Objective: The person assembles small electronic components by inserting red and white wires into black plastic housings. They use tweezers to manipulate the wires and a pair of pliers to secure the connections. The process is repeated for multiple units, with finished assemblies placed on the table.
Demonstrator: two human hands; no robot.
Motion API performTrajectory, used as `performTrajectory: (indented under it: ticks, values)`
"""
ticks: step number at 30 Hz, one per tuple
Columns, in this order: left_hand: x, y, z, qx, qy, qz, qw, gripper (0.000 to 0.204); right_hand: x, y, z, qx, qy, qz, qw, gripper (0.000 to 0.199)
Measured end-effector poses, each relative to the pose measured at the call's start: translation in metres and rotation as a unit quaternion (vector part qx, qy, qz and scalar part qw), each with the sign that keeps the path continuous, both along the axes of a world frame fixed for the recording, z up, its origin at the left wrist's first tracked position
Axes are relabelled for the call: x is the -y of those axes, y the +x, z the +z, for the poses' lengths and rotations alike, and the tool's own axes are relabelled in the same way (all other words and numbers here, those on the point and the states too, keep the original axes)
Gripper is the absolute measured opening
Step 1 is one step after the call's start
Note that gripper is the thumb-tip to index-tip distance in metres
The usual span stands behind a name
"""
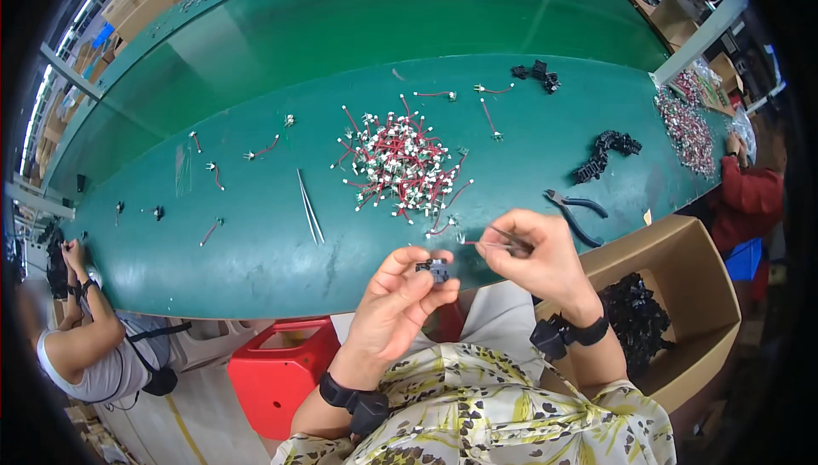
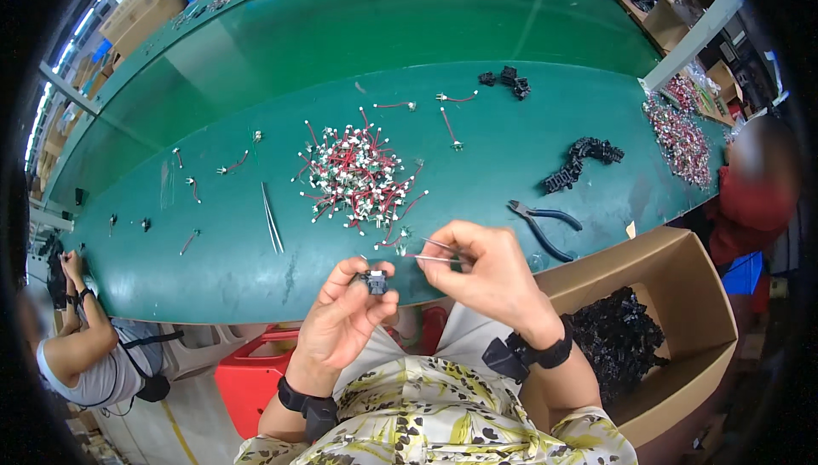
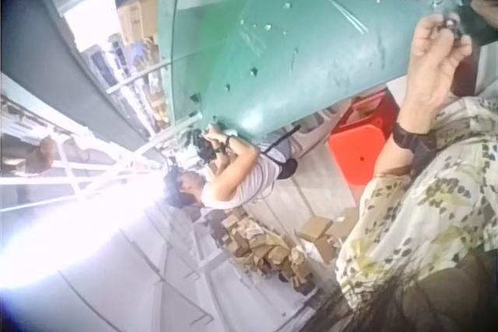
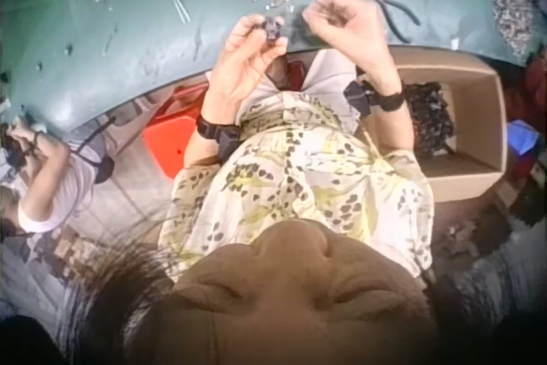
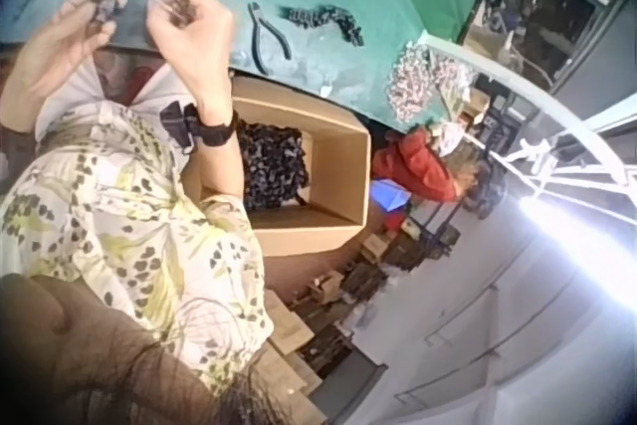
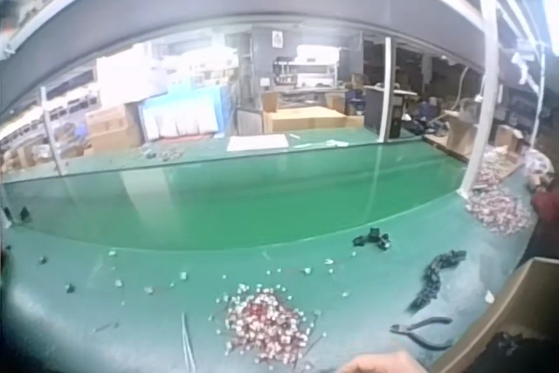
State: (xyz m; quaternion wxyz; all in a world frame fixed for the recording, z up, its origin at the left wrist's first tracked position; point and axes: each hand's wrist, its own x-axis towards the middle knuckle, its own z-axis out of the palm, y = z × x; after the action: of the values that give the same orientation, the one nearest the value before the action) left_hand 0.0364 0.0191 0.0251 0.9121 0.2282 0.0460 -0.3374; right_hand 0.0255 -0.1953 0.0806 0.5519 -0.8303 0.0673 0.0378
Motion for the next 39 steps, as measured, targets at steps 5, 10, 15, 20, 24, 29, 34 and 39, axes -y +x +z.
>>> performTrajectory:
  ticks: [5, 10, 15, 20, 24, 29, 34, 39]
  values:
    - [0.017, -0.002, 0.018, 0.131, 0.172, 0.101, 0.971, 0.03, -0.009, -0.026, 0.017, 0.038, -0.07, 0.038, 0.996, 0.013]
    - [0.022, -0.011, 0.013, 0.144, 0.183, 0.031, 0.972, 0.031, -0.011, -0.047, 0.004, 0.215, -0.087, 0.042, 0.972, 0.012]
    - [0.028, -0.023, 0.006, 0.024, 0.008, 0.025, 0.999, 0.028, -0.006, -0.072, -0.017, 0.043, 0.132, -0.058, 0.989, 0.012]
    - [0.036, -0.031, 0.013, 0.112, 0.115, 0.062, 0.985, 0.029, -0.021, -0.081, -0.023, 0.055, 0.227, -0.095, 0.968, 0.014]
    - [0.038, -0.033, 0.011, 0.212, 0.175, 0.086, 0.958, 0.036, -0.022, -0.08, -0.019, 0.03, 0.256, -0.1, 0.961, 0.012]
    - [0.032, -0.036, 0.006, 0.071, 0.113, -0.014, 0.991, 0.04, -0.015, -0.083, -0.016, -0.004, 0.34, -0.098, 0.935, 0.014]
    - [0.029, -0.038, -0.009, 0.061, 0.022, -0.037, 0.997, 0.037, -0.006, -0.087, -0.022, -0.059, 0.372, -0.109, 0.92, 0.017]
    - [0.028, -0.034, -0.006, -0.004, -0.011, -0.056, 0.998, 0.03, -0.007, -0.087, -0.02, -0.044, 0.362, -0.11, 0.925, 0.013]
